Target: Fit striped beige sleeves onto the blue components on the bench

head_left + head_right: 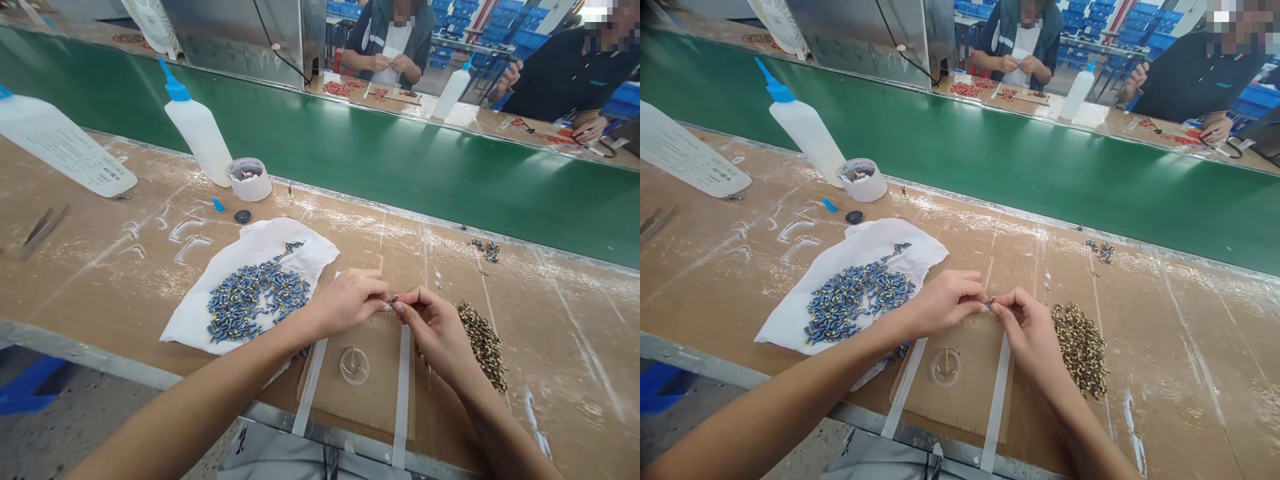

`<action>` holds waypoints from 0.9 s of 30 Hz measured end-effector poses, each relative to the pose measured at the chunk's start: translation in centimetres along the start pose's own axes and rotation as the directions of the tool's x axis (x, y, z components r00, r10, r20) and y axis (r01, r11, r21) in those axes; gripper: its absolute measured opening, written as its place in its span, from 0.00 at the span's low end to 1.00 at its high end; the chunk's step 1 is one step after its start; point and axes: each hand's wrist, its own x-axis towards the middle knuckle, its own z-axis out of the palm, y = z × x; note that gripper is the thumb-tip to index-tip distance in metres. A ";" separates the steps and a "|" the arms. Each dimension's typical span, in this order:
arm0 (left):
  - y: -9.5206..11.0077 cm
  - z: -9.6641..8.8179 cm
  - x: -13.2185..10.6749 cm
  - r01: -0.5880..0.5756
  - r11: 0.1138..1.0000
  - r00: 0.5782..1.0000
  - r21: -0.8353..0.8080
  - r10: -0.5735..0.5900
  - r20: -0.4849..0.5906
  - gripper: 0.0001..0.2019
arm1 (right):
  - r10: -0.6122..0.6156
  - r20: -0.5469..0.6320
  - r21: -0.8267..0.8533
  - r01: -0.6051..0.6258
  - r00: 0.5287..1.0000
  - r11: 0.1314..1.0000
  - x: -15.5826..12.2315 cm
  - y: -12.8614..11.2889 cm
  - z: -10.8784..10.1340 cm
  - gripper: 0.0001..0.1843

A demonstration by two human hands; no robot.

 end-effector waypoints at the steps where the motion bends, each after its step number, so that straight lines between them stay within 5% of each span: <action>1: 0.0 -0.2 0.0 -0.001 1.000 1.000 -0.011 0.001 0.005 0.05 | 0.012 -0.009 0.020 -0.012 1.000 1.000 0.1 0.0 -0.1 0.08; 13: -0.9 0.4 0.2 -0.041 0.999 0.995 0.018 0.039 0.096 0.12 | -0.019 -0.063 0.021 0.021 0.998 1.000 0.3 0.5 -0.2 0.10; 19: -1.4 0.7 0.2 -0.055 0.998 0.996 -0.006 0.055 0.065 0.12 | 0.061 0.003 0.135 -0.061 0.998 0.989 1.0 1.1 -0.5 0.14; 27: -1.8 1.0 0.3 -0.103 0.993 0.992 0.053 0.099 0.080 0.14 | 0.009 0.109 0.036 -0.013 0.994 0.999 1.1 1.5 -0.7 0.14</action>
